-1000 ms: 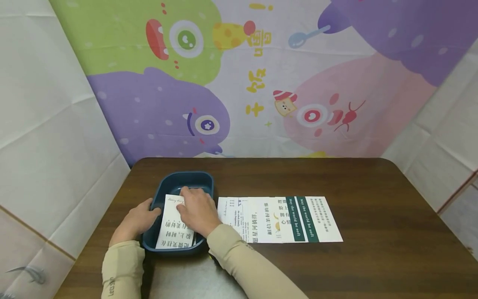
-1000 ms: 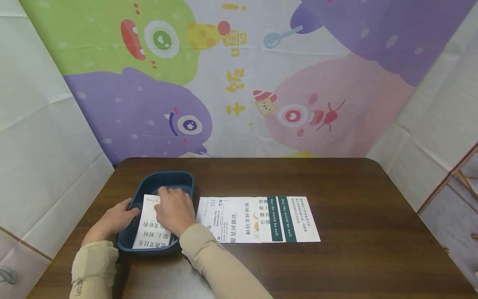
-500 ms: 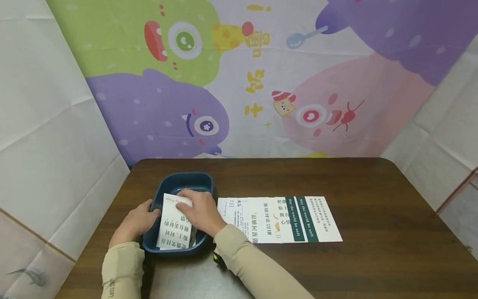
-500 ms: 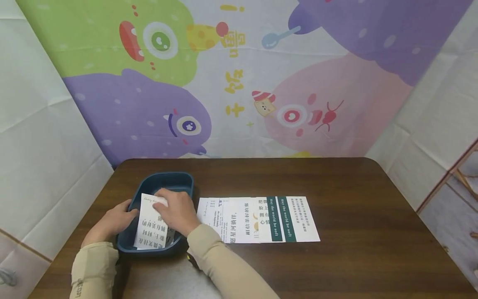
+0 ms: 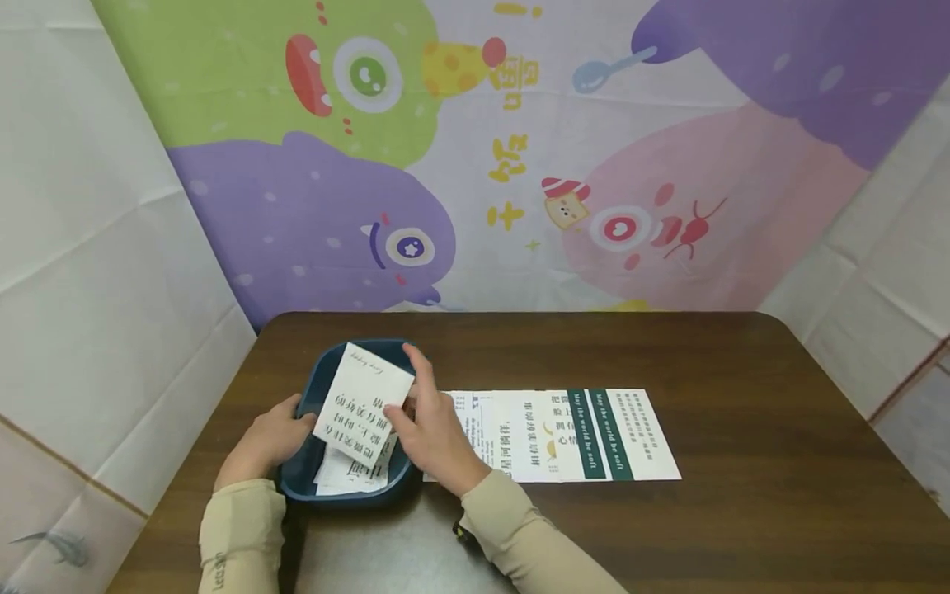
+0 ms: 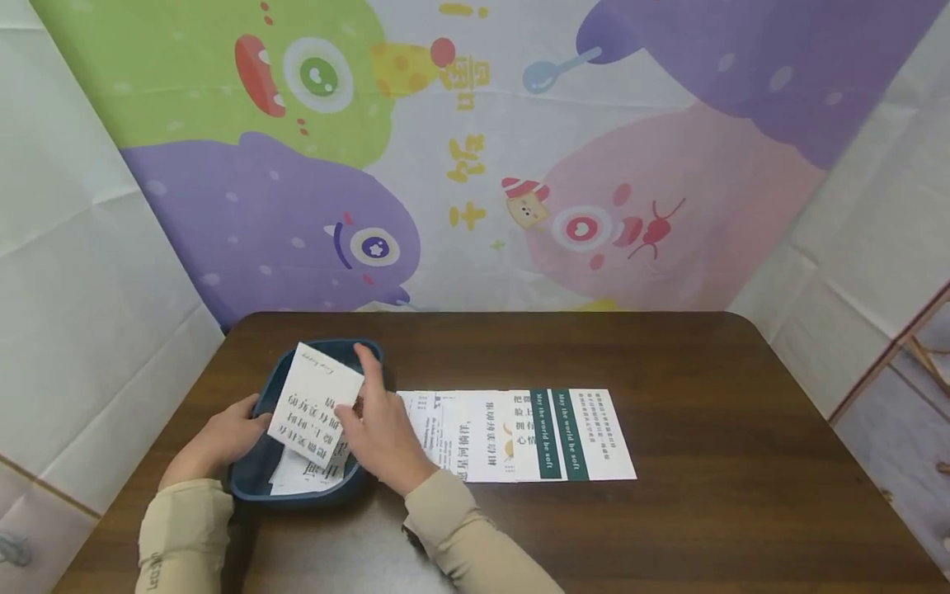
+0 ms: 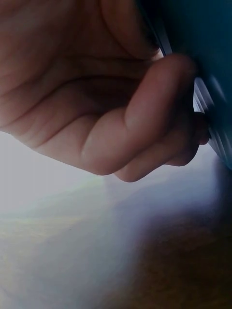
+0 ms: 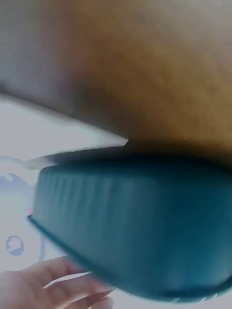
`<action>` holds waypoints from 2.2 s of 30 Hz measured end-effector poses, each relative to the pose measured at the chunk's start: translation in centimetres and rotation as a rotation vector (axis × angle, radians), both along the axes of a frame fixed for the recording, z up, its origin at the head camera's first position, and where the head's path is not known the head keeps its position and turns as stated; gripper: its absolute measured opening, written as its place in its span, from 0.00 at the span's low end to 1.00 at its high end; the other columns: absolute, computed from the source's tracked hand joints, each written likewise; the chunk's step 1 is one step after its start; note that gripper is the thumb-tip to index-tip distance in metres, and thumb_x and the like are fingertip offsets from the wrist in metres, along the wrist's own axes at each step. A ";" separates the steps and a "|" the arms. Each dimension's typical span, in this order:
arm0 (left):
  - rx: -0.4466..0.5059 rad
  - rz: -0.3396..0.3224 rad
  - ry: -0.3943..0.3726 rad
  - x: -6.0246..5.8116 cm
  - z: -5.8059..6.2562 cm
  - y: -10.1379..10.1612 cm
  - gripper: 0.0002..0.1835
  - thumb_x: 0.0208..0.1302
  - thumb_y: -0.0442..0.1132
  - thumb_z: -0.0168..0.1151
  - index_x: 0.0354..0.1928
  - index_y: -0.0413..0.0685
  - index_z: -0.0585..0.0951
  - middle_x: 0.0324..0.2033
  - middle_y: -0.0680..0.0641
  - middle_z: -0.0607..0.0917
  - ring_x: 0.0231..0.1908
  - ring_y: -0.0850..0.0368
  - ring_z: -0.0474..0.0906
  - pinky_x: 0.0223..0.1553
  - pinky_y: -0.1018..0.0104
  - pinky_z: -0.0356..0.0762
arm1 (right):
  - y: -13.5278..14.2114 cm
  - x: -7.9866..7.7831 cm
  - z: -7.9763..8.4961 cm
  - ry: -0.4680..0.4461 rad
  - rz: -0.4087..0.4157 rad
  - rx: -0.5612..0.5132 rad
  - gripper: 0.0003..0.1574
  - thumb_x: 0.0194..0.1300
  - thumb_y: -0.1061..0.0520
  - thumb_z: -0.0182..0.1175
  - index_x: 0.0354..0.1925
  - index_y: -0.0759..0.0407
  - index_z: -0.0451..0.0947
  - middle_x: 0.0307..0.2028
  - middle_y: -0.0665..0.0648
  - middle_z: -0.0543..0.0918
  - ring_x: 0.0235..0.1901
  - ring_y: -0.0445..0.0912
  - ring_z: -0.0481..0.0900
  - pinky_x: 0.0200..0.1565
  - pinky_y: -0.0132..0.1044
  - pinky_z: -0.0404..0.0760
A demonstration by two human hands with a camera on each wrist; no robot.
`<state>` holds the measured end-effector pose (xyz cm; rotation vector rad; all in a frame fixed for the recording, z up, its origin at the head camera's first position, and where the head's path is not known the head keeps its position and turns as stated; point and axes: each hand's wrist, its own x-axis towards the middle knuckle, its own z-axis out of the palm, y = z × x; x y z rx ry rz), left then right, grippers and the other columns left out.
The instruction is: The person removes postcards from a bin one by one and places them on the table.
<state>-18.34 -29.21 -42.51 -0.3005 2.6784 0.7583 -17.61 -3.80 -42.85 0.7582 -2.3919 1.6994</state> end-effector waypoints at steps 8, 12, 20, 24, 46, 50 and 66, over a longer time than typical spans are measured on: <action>-0.003 0.009 0.003 0.1 -0.3 -0.1 0.35 0.76 0.47 0.41 0.77 0.33 0.53 0.71 0.23 0.63 0.67 0.23 0.65 0.64 0.28 0.67 | 6.0 -2.3 2.5 -0.123 -0.252 -0.235 0.25 0.66 0.61 0.67 0.60 0.50 0.78 0.30 0.56 0.87 0.26 0.45 0.80 0.32 0.38 0.83; 0.004 0.007 -0.002 0.3 -0.1 0.1 0.36 0.76 0.48 0.41 0.77 0.32 0.52 0.72 0.23 0.61 0.69 0.22 0.62 0.65 0.28 0.66 | 11.3 -3.8 2.8 -0.247 -0.342 -0.217 0.12 0.68 0.60 0.65 0.50 0.53 0.83 0.35 0.57 0.88 0.25 0.44 0.80 0.30 0.40 0.85; 0.001 -0.003 0.004 0.3 0.1 0.1 0.37 0.76 0.49 0.41 0.77 0.32 0.52 0.72 0.23 0.60 0.70 0.21 0.60 0.65 0.28 0.66 | 23.7 -5.3 2.4 -0.388 -0.503 -0.031 0.28 0.76 0.59 0.54 0.71 0.54 0.71 0.51 0.60 0.82 0.39 0.41 0.78 0.39 0.26 0.77; -0.002 -0.011 0.002 0.2 -0.2 -0.1 0.36 0.77 0.49 0.41 0.77 0.32 0.53 0.72 0.23 0.62 0.68 0.22 0.64 0.63 0.29 0.69 | 28.4 -4.9 1.9 -0.399 -0.574 0.003 0.33 0.76 0.61 0.53 0.75 0.55 0.63 0.49 0.57 0.81 0.40 0.41 0.78 0.40 0.27 0.78; -0.005 0.009 -0.015 0.2 0.0 0.1 0.34 0.76 0.48 0.41 0.76 0.34 0.55 0.71 0.23 0.64 0.66 0.24 0.66 0.63 0.29 0.68 | 35.9 -4.2 -1.2 -0.602 -0.309 0.340 0.22 0.72 0.62 0.54 0.62 0.65 0.73 0.55 0.68 0.78 0.45 0.53 0.78 0.42 0.39 0.81; -0.006 0.007 -0.014 0.2 0.1 0.1 0.34 0.76 0.48 0.41 0.76 0.34 0.55 0.71 0.23 0.64 0.66 0.24 0.66 0.64 0.28 0.68 | 36.0 -4.0 -1.2 -0.633 -0.283 0.385 0.21 0.71 0.61 0.55 0.60 0.65 0.73 0.54 0.67 0.78 0.46 0.54 0.78 0.41 0.41 0.82; -0.007 0.008 -0.019 0.3 0.1 0.2 0.35 0.76 0.48 0.41 0.77 0.33 0.53 0.71 0.23 0.62 0.67 0.23 0.65 0.64 0.28 0.67 | 36.2 -3.4 -1.1 -0.603 -0.211 0.479 0.21 0.72 0.52 0.59 0.58 0.60 0.76 0.57 0.67 0.79 0.45 0.53 0.80 0.45 0.48 0.85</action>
